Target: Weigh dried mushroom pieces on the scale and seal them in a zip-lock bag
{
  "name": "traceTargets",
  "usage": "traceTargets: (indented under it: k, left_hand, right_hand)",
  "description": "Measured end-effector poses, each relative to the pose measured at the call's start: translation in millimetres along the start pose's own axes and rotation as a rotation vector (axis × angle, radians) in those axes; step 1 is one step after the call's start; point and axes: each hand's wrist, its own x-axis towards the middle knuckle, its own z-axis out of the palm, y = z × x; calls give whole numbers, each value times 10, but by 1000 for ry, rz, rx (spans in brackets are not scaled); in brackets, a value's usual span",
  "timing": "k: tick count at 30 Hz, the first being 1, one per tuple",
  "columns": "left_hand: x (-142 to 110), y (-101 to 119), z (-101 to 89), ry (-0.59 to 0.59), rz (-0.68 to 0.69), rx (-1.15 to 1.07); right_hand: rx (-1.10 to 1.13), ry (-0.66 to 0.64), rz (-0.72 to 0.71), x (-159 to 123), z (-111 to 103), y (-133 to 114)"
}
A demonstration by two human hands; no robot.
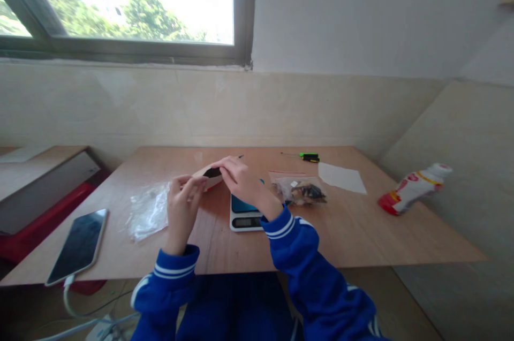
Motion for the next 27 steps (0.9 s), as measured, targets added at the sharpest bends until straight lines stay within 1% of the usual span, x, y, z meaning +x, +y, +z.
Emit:
traceTargets:
  k: [2, 4, 7, 11, 13, 16, 19, 21, 24, 27]
  left_hand:
    - [-130, 41, -2, 6, -1, -20]
    - [-197, 58, 8, 23, 2, -40]
    - [-204, 53, 28, 45, 3, -50]
    - [-170, 50, 48, 107, -38, -51]
    - [-178, 68, 50, 138, -67, -45]
    - [-227, 110, 43, 137, -102, -37]
    - [-287, 144, 35, 120, -94, -39]
    - [-316, 154, 37, 136, -72, -33]
    - [-348, 152, 53, 167, -36, -6]
    - [-396, 163, 74, 152, -6, 5]
  right_hand:
    - [-104, -34, -41, -21, 70, 1]
    - [-192, -48, -72, -76, 107, 5]
    - [-288, -57, -100, -168, 119, -6]
    - [-382, -126, -117, -262, 144, -49]
    - [-379, -167, -105, -298, 163, -86]
    - [-392, -244, -70, -333, 172, -161]
    - [-408, -317, -35, -334, 163, -234]
    - [-391, -344, -14, -324, 172, -249]
    - [-340, -381, 60, -300, 240, -170]
    - [-247, -414, 79, -244, 380, 17]
